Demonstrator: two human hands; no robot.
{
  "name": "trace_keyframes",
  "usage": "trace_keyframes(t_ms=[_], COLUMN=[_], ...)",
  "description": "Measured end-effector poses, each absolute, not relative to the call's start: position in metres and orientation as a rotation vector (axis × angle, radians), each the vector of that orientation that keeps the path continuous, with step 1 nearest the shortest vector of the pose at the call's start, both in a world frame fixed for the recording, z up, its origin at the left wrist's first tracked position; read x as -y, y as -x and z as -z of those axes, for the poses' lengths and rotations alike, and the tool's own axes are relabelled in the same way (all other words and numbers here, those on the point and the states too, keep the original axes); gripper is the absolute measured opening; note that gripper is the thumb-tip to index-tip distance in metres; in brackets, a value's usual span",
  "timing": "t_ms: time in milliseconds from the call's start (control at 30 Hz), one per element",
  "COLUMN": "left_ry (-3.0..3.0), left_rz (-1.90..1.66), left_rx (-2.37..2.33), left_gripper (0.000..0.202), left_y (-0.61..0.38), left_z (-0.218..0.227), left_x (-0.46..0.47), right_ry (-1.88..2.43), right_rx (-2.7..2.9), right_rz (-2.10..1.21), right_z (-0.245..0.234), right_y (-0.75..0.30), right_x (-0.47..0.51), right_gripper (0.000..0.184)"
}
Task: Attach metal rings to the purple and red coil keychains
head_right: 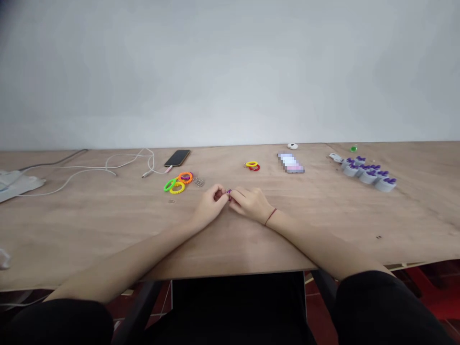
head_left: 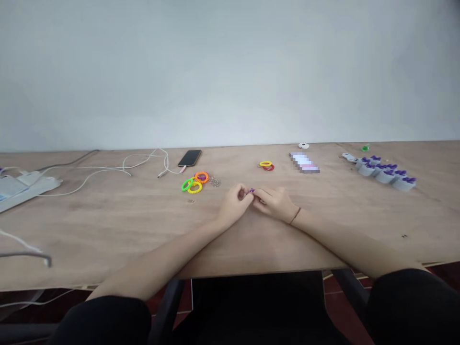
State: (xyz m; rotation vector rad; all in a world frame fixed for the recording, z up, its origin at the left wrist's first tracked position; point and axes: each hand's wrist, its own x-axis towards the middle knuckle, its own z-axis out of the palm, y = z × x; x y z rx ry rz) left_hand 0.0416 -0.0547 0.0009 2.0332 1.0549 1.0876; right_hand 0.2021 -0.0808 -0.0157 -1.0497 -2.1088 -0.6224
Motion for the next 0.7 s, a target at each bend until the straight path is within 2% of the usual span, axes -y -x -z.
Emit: trace_keyframes(t_ms=[267, 400, 533, 700], left_ry=[-2.150, -2.057, -1.954, -1.940], left_rz=[-1.022, -1.008, -0.984, -0.915], left_rx=[-1.001, -0.957, -0.848, -0.769], left_gripper=[0.010, 0.012, 0.015, 0.016], left_y=[-0.037, -0.036, -0.036, -0.037], left_z=[-0.003, -0.006, -0.010, -0.009], left_x=[0.054, 0.052, 0.054, 0.055], right_ry=[1.046, 1.079, 1.083, 0.968], right_rx=[2.154, 1.980, 1.662, 1.637], right_rz=[0.486, 0.022, -0.552, -1.091], right_z=[0.015, 0.010, 0.007, 0.011], right_y=[-0.201, -0.203, -0.203, -0.202], right_x=[0.081, 0.079, 0.073, 0.067], right_gripper=[0.017, 0.019, 0.031, 0.039])
